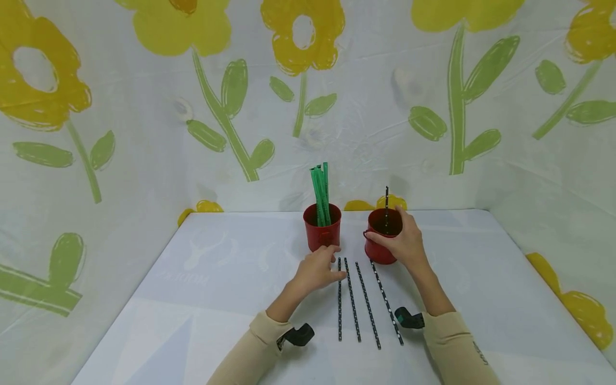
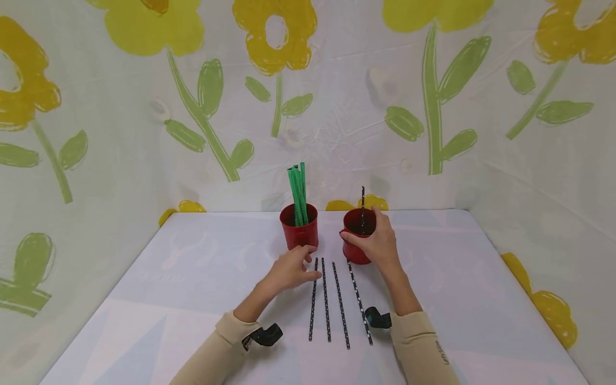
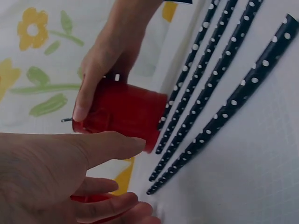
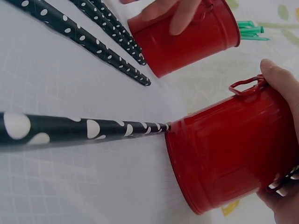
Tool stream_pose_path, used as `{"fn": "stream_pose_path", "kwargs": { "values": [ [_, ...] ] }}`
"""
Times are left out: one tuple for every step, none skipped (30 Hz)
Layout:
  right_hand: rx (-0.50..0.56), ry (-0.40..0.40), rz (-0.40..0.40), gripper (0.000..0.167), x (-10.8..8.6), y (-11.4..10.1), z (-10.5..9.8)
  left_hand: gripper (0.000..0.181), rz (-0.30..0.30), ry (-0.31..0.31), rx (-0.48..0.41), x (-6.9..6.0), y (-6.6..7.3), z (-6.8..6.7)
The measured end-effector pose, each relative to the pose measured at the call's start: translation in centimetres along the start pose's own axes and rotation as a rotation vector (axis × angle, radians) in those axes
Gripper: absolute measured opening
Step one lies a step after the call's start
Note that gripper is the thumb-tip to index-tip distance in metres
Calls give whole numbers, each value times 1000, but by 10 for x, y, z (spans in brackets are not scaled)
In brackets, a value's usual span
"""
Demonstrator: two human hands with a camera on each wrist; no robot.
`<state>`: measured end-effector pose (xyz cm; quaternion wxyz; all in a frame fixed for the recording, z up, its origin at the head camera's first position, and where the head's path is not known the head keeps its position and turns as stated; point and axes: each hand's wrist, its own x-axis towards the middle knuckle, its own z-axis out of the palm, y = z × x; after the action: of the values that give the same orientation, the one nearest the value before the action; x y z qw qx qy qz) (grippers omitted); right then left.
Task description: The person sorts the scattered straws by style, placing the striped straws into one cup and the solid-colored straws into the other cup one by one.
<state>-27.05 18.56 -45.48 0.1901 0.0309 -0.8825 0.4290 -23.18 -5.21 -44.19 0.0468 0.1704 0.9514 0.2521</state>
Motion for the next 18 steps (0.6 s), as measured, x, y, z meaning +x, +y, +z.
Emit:
{"fn": "stream_pose_path", "kwargs": {
  "values": [
    [-3,-1,1,101,0,0,0,64,-14,-9,10,0,0,2],
    [-3,-2,2,101,0,0,0,66,-26,-15,19,1,-1,4],
    [-5,-2,4,102,0,0,0,67,-34,-19,30,1,-1,6],
    [-6,-1,6,102,0,0,0,68,-40,-20,41,2,-1,8],
    [-6,1,7,102,1,0,0,69,-42,-21,51,2,-1,9],
    [-6,3,9,102,1,0,0,70,-43,-20,61,2,-1,11],
    [-7,4,11,102,1,-1,0,70,-44,-20,71,2,-1,13],
    [-9,6,13,102,1,-1,0,71,-47,-22,82,2,-1,14],
    [-12,8,15,102,1,-1,0,72,-48,-25,94,2,0,15],
    [-14,9,16,102,1,-1,0,74,-51,-28,103,2,0,15],
    [-15,9,16,101,1,-1,0,75,-57,-33,110,2,1,16],
    [-16,9,17,101,1,-1,0,75,-61,-38,118,2,1,16],
    [-17,9,16,101,1,-1,0,76,-67,-44,126,2,1,15],
    [-17,8,17,101,1,-1,0,76,-71,-49,131,2,1,16],
    [-17,8,16,101,1,-1,1,75,-72,-53,135,2,1,16],
    [-16,7,16,101,0,-1,1,73,-75,-60,136,2,1,15],
    [-15,6,15,101,0,-1,1,70,-79,-66,135,2,0,16],
    [-16,5,16,101,1,0,1,67,-80,-71,131,2,0,16]
  ]
}}
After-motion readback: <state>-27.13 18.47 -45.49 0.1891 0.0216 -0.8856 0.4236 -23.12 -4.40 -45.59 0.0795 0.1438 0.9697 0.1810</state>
